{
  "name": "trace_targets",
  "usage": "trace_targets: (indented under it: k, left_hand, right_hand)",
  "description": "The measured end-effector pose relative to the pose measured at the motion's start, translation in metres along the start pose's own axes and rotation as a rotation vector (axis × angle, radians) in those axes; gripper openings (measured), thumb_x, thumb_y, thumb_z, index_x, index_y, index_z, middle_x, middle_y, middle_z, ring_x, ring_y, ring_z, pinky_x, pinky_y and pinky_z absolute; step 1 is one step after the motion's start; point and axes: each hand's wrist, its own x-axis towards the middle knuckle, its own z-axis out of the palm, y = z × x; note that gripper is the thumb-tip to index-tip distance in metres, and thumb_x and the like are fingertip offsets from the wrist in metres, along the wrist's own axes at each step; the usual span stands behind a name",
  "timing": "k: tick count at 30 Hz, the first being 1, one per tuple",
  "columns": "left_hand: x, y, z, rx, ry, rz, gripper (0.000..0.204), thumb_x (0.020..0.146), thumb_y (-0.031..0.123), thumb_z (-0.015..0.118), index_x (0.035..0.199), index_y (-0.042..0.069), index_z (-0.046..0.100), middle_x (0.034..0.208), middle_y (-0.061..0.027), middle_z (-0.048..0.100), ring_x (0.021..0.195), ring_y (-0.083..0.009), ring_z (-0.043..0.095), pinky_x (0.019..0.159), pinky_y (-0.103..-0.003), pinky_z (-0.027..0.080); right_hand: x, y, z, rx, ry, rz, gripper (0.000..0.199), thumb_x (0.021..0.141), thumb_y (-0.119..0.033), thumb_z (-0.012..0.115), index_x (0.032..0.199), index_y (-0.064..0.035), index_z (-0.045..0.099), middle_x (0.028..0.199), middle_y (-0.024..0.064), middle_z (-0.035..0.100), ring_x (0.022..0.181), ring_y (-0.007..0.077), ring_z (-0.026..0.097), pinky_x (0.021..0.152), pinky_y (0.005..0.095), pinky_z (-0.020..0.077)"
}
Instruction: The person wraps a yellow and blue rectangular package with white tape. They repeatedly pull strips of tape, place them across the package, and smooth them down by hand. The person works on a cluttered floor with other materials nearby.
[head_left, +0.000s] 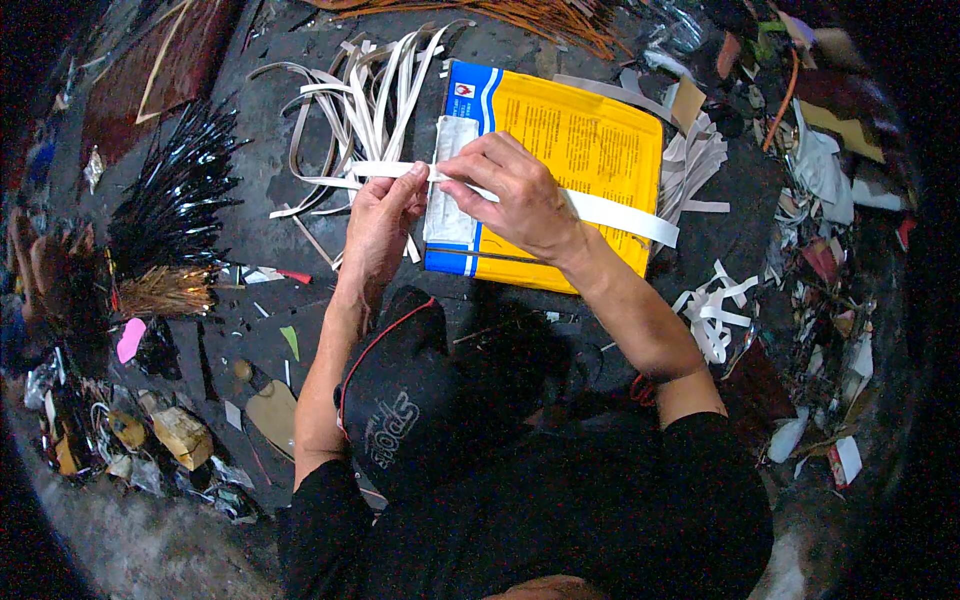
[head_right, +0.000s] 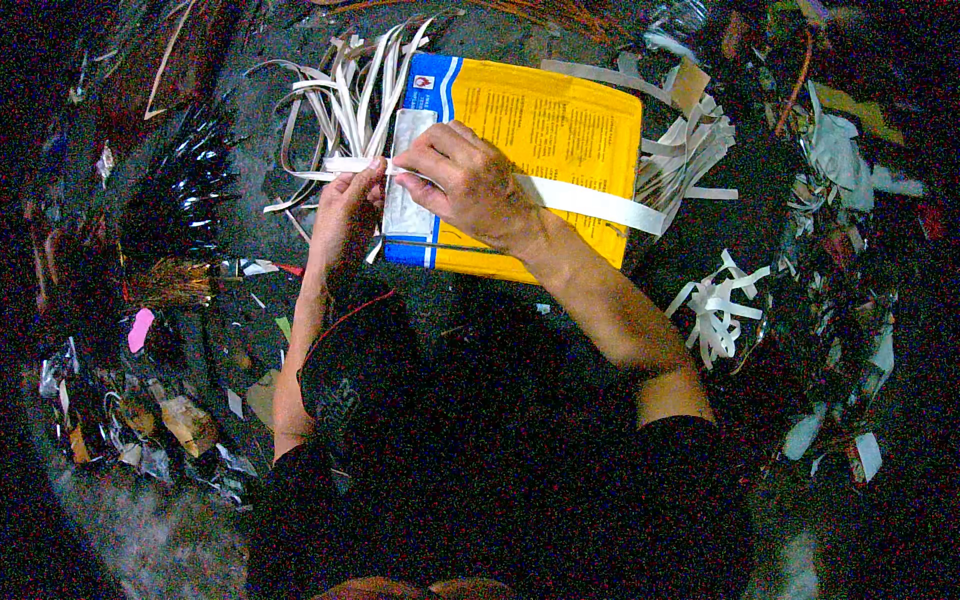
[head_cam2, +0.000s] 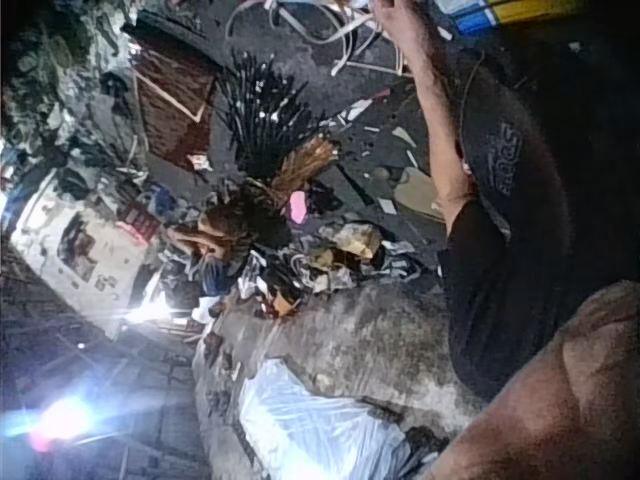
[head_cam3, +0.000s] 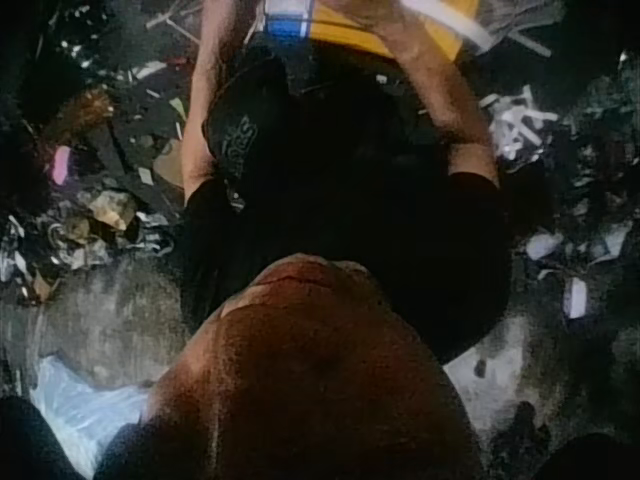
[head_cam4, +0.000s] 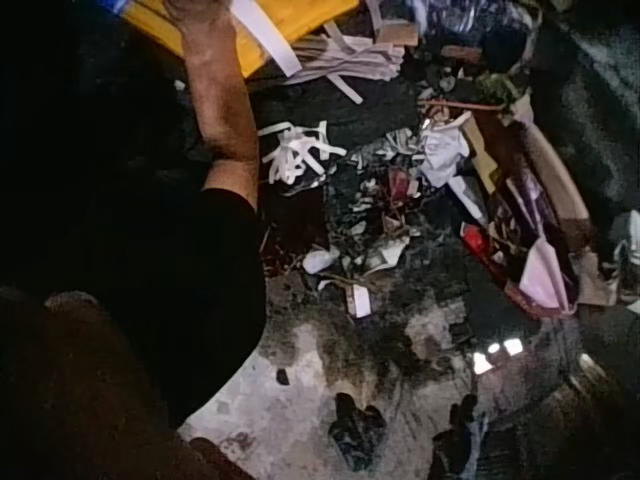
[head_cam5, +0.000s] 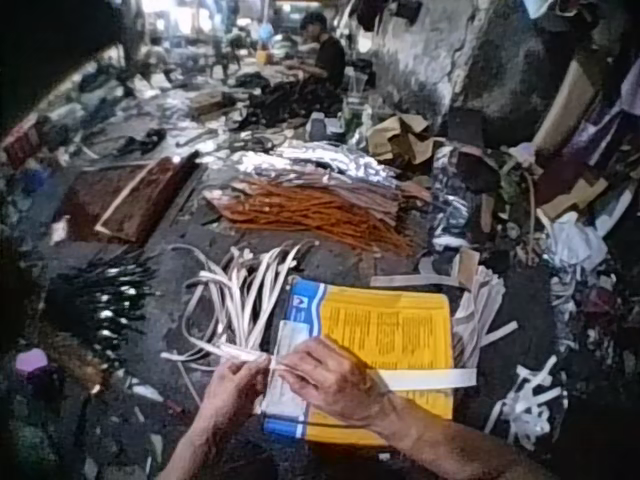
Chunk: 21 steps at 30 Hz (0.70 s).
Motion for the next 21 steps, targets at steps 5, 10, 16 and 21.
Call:
trace_targets:
  k: [5, 10, 16, 21]
  left_hand:
    - [0.009, -0.007, -0.013, -0.056, 0.046, -0.032, 0.017, 0.09, 0.021, 0.067, 0.091, 0.004, 0.064, 0.078, -0.0014, 0.063, 0.066, -0.0056, 0.054, 0.058, -0.019, 0.04]
    - [0.02, -0.014, -0.031, -0.01, 0.078, -0.044, 0.018, 0.09, 0.021, 0.067, 0.091, 0.003, 0.064, 0.078, -0.0017, 0.063, 0.066, -0.0058, 0.054, 0.058, -0.018, 0.04]
    - [0.038, -0.025, -0.059, -0.059, 0.097, -0.051, 0.018, 0.089, 0.019, 0.068, 0.093, 0.002, 0.063, 0.079, -0.002, 0.063, 0.068, -0.0064, 0.056, 0.06, -0.017, 0.042]
    - [0.052, -0.035, -0.097, -0.022, 0.172, -0.03, 0.021, 0.088, 0.019, 0.068, 0.095, -0.001, 0.062, 0.082, -0.0038, 0.063, 0.068, -0.0069, 0.056, 0.059, -0.017, 0.042]
  right_hand:
    - [0.0, 0.002, -0.001, 0.019, -0.002, -0.013, 0.018, 0.076, -0.007, 0.074, 0.094, -0.0032, 0.068, 0.084, 0.0078, 0.061, 0.077, 0.0238, 0.06, 0.069, 0.034, 0.0509]
    - [-0.001, 0.002, -0.001, 0.006, -0.005, -0.016, 0.018, 0.076, -0.006, 0.074, 0.093, -0.0029, 0.068, 0.084, 0.0076, 0.061, 0.078, 0.0232, 0.06, 0.068, 0.0332, 0.0508]
    - [-0.003, 0.004, -0.001, 0.005, -0.008, -0.016, 0.017, 0.077, -0.008, 0.073, 0.092, -0.003, 0.068, 0.084, 0.0078, 0.061, 0.079, 0.0239, 0.06, 0.07, 0.0335, 0.0508]
    - [-0.004, 0.003, -0.002, 0.021, -0.02, 0.009, 0.015, 0.078, -0.012, 0.072, 0.089, -0.0035, 0.066, 0.085, 0.0084, 0.06, 0.081, 0.0262, 0.059, 0.074, 0.0354, 0.0506]
